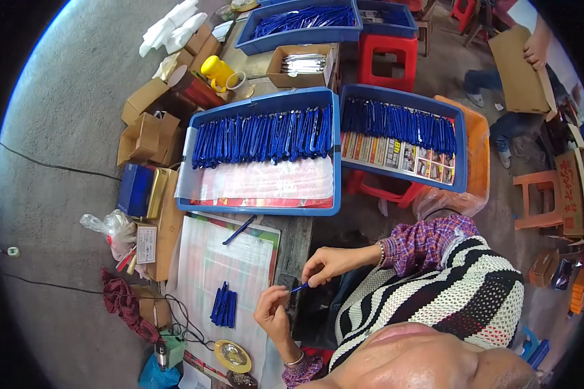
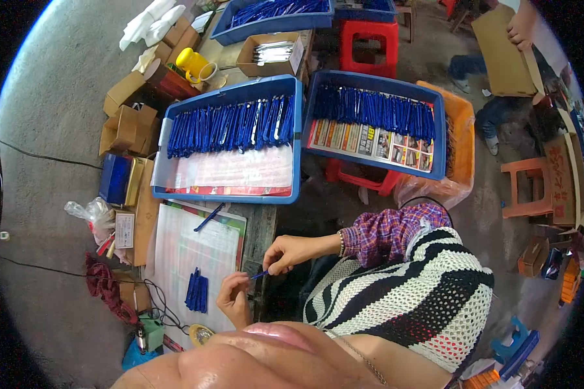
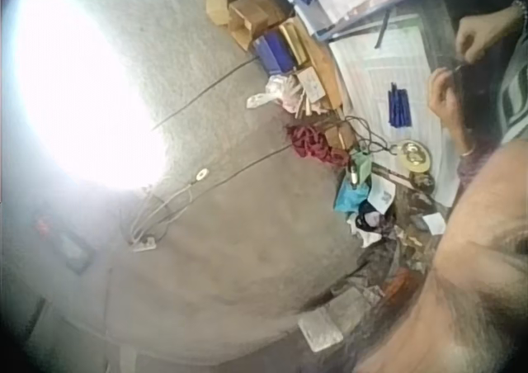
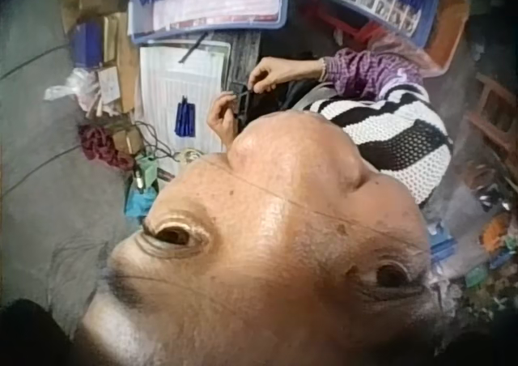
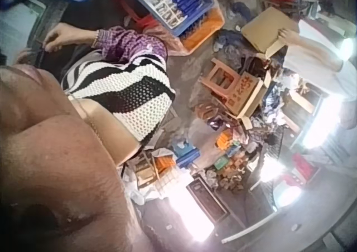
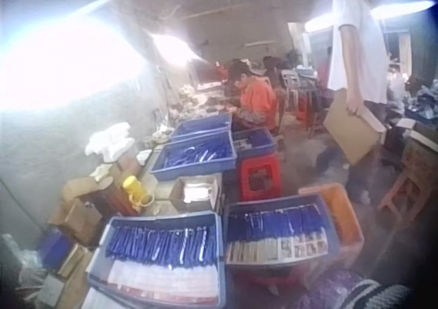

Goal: The recorder is assembling pens by putting caps on them and organizing them into trays and boxes.

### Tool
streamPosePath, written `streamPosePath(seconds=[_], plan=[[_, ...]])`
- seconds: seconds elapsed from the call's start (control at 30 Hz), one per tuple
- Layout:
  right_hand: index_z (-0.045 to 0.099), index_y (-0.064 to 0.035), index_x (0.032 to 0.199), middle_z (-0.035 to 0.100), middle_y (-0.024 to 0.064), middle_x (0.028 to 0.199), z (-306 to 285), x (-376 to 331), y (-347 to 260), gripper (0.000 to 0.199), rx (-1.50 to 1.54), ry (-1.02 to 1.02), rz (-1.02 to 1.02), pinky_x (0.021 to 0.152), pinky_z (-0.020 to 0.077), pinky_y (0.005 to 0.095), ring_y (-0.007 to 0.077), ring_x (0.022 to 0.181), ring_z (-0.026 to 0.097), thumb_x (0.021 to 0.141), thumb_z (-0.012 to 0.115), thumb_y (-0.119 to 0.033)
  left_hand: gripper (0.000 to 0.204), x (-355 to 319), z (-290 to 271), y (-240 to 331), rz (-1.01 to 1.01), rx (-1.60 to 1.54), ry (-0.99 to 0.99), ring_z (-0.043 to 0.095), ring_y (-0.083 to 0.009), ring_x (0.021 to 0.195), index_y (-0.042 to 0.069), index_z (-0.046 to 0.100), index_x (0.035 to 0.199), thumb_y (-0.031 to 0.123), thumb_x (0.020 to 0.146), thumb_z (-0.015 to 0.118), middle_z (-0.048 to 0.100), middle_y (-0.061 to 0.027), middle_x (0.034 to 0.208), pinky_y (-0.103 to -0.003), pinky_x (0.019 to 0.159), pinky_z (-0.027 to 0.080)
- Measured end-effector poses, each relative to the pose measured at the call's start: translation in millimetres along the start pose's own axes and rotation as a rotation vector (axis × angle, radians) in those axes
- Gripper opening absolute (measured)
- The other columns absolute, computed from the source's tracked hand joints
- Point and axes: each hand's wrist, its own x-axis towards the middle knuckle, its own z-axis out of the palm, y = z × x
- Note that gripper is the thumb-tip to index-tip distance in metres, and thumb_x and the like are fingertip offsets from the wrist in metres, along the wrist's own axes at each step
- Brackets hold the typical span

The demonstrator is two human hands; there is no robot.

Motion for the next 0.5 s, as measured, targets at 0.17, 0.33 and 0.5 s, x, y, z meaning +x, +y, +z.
streamPosePath(seconds=[0.17, 0.33, 0.5], plan=[[0.065, -0.0020, 0.099, 0.063, -0.0004, 0.076, -6, -18, -1, 0.025, 0.017, 0.021, -0.033, 0.058, 0.0458, 0.0213, 0.0054, 0.064, 0.054, 0.084, 0.064, -0.022, 0.032, -1, 20, 10, -0.022, -0.032, 0.008, 0.058, -0.0129, 0.075, -0.004, 0.064, 0.082, -0.018, 0.066, 0.041, 0.061, -0.0108, 0.091, -0.021, 0.066, 0.045], [0.065, -0.0031, 0.099, 0.062, -0.0023, 0.077, -13, -25, -6, 0.023, 0.054, 0.014, -0.025, 0.058, 0.0451, 0.0204, 0.0040, 0.065, 0.053, 0.084, 0.064, -0.021, 0.025, 3, 27, 15, 0.070, 0.126, -0.054, 0.057, -0.0153, 0.078, -0.005, 0.062, 0.082, -0.017, 0.070, 0.045, 0.061, -0.0120, 0.090, -0.023, 0.067, 0.045], [0.066, -0.0024, 0.098, 0.062, -0.0012, 0.076, -4, -18, -3, 0.021, -0.021, 0.033, 0.040, 0.057, 0.0449, 0.0198, 0.0049, 0.064, 0.054, 0.083, 0.063, -0.018, 0.024, -7, 14, 5, 0.137, 0.147, -0.040, 0.060, -0.0229, 0.084, -0.002, 0.063, 0.080, -0.014, 0.065, 0.048, 0.063, -0.0130, 0.086, -0.030, 0.077, 0.047]])
